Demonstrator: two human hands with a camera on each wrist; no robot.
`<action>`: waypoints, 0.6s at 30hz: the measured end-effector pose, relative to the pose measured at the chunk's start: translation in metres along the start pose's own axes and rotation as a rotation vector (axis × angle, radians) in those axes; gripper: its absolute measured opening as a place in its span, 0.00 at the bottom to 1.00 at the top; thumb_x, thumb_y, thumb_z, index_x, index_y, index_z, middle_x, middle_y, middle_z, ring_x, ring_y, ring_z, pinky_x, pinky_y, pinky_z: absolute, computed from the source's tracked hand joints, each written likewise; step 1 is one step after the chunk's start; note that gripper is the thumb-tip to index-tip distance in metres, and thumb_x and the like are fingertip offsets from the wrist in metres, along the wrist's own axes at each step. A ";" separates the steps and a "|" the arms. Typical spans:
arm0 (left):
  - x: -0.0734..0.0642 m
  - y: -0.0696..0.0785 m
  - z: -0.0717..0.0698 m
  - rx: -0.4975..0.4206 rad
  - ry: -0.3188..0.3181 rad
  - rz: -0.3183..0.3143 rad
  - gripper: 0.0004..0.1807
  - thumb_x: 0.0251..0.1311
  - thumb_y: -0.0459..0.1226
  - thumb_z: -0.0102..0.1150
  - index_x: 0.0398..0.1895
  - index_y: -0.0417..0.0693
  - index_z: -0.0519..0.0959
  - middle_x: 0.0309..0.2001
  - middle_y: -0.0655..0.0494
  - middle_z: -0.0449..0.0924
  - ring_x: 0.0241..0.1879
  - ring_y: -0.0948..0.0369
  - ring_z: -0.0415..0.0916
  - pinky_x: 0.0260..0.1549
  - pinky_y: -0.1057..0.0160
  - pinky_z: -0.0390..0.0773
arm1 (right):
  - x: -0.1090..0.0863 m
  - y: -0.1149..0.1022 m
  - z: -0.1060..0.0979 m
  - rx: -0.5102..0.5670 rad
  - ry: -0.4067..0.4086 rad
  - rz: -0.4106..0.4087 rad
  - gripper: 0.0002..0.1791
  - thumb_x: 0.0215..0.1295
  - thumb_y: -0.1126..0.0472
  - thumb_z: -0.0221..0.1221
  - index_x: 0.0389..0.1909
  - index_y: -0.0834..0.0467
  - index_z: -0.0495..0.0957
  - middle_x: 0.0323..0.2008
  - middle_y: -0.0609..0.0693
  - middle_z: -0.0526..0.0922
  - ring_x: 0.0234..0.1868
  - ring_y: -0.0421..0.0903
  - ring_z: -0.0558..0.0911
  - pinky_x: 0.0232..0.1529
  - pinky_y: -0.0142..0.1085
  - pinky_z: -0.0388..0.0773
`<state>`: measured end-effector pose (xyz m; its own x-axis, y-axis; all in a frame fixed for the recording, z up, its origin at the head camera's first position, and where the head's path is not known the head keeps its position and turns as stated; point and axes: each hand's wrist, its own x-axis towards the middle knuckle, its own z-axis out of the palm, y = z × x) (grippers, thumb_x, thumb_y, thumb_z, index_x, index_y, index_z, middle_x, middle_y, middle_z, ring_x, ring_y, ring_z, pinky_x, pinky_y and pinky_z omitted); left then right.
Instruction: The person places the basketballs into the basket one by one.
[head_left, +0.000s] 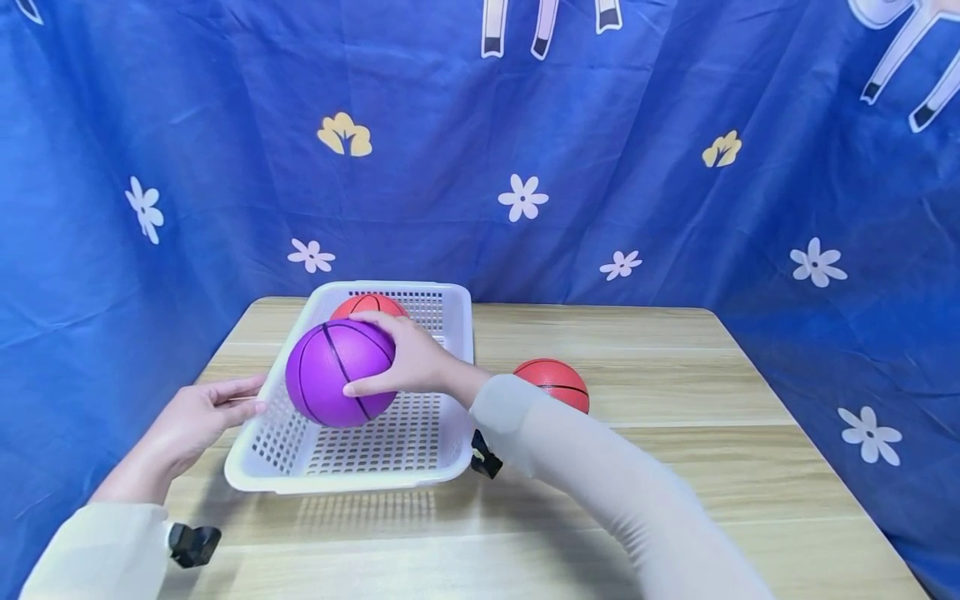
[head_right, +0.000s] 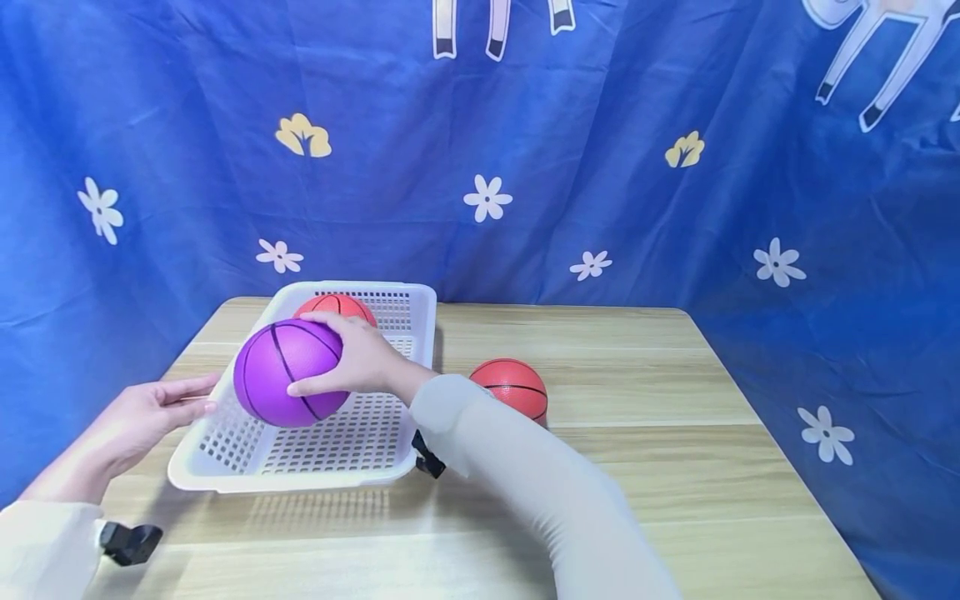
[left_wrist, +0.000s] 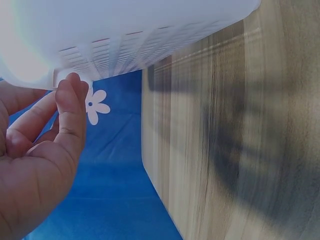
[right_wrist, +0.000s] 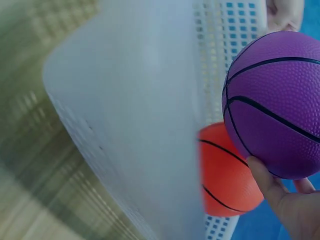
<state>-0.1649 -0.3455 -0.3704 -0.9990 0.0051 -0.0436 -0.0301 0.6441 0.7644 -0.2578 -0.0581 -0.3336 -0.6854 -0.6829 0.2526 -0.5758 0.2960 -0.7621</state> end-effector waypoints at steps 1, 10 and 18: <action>0.000 0.000 0.000 -0.004 0.001 0.002 0.33 0.63 0.44 0.60 0.64 0.29 0.65 0.56 0.33 0.71 0.38 0.83 0.68 0.36 0.78 0.71 | -0.001 0.000 0.002 -0.008 -0.009 0.019 0.47 0.41 0.47 0.76 0.65 0.42 0.65 0.53 0.45 0.72 0.50 0.39 0.73 0.38 0.29 0.77; 0.000 0.000 0.000 0.000 0.005 0.003 0.33 0.63 0.42 0.60 0.64 0.28 0.65 0.56 0.31 0.71 0.37 0.83 0.68 0.35 0.79 0.71 | -0.006 0.000 0.025 -0.073 -0.086 0.113 0.49 0.40 0.43 0.75 0.66 0.37 0.64 0.53 0.46 0.68 0.51 0.39 0.69 0.36 0.29 0.76; -0.001 0.003 0.001 0.018 0.001 -0.007 0.32 0.64 0.41 0.60 0.64 0.28 0.65 0.55 0.32 0.72 0.37 0.84 0.67 0.41 0.69 0.76 | -0.010 0.003 0.039 -0.135 -0.158 0.137 0.49 0.40 0.41 0.74 0.66 0.36 0.62 0.53 0.45 0.68 0.52 0.38 0.68 0.36 0.27 0.75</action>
<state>-0.1641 -0.3428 -0.3687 -0.9988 0.0000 -0.0480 -0.0362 0.6579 0.7522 -0.2353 -0.0767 -0.3615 -0.6891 -0.7231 0.0476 -0.5437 0.4725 -0.6936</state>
